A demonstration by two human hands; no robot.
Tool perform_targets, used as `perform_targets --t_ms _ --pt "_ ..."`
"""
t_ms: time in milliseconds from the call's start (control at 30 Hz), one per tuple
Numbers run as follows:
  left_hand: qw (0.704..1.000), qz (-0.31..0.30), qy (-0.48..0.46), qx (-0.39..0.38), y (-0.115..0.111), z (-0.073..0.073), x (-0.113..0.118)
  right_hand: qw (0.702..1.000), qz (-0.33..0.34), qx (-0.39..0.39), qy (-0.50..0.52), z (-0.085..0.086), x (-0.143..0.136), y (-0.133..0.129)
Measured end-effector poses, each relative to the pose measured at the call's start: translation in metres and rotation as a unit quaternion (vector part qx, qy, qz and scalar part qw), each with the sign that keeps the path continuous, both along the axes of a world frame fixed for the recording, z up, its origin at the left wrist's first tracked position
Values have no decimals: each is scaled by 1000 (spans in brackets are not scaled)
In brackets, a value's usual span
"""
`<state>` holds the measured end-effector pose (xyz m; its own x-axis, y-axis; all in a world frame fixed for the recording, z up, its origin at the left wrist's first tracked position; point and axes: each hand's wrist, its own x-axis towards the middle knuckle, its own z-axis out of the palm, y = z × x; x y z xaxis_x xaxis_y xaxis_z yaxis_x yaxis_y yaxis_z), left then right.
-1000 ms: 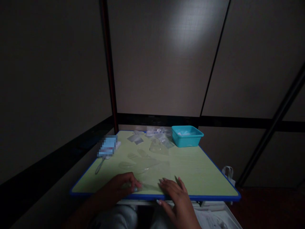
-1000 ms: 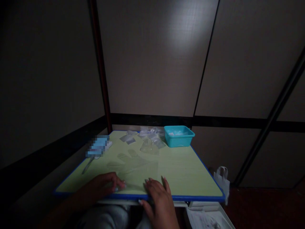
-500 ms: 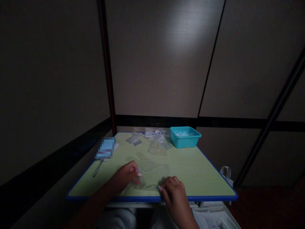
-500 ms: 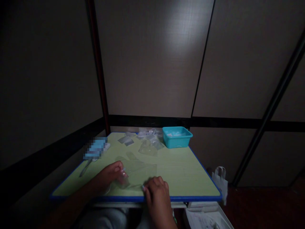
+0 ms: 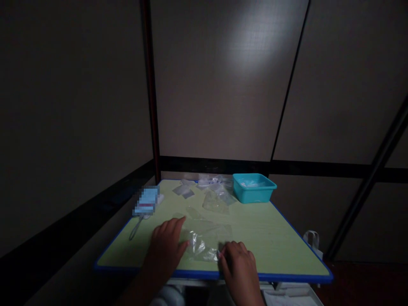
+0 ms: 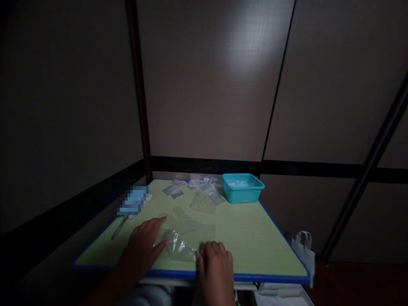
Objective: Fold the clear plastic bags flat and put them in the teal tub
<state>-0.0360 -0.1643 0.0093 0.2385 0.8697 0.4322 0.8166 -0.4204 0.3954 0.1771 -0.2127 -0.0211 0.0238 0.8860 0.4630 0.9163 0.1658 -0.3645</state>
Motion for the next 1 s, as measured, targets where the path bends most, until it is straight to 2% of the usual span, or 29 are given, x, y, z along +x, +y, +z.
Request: perform_targets --t_ms 67,100,167,233,333,433,533,667,800,933,1000 --pt "996 -27 66 59 -13 -4 11 1000 -3 -1 -7 0 -1 0" --pt "991 -72 93 65 -20 -7 19 1000 -6 -1 -9 0 -1 0" --pt "969 -193 149 40 -32 -18 33 1000 -12 3 -12 0 -2 0" --pt "955 -235 179 1 -39 -29 43 1000 -14 7 -13 -1 -2 -1" --pt "960 -204 188 -39 -36 -44 43 1000 -9 17 -11 -4 0 -1" --pt "967 -169 186 -50 -29 -52 30 999 5 33 -11 -10 5 2" --pt "969 -150 190 -52 -27 -54 17 999 10 41 -13 -18 10 6" --pt "968 -147 198 -43 -29 -53 13 997 -25 72 -17 -22 11 8" --pt "969 -146 197 -26 -30 -58 15 990 -46 131 -28 -25 -10 0" --pt "973 -130 191 1 -27 -65 12 988 29 144 -44 -41 -42 -4" --pt "976 -115 187 5 -25 -62 9 987 38 147 -46 -51 -51 -3"
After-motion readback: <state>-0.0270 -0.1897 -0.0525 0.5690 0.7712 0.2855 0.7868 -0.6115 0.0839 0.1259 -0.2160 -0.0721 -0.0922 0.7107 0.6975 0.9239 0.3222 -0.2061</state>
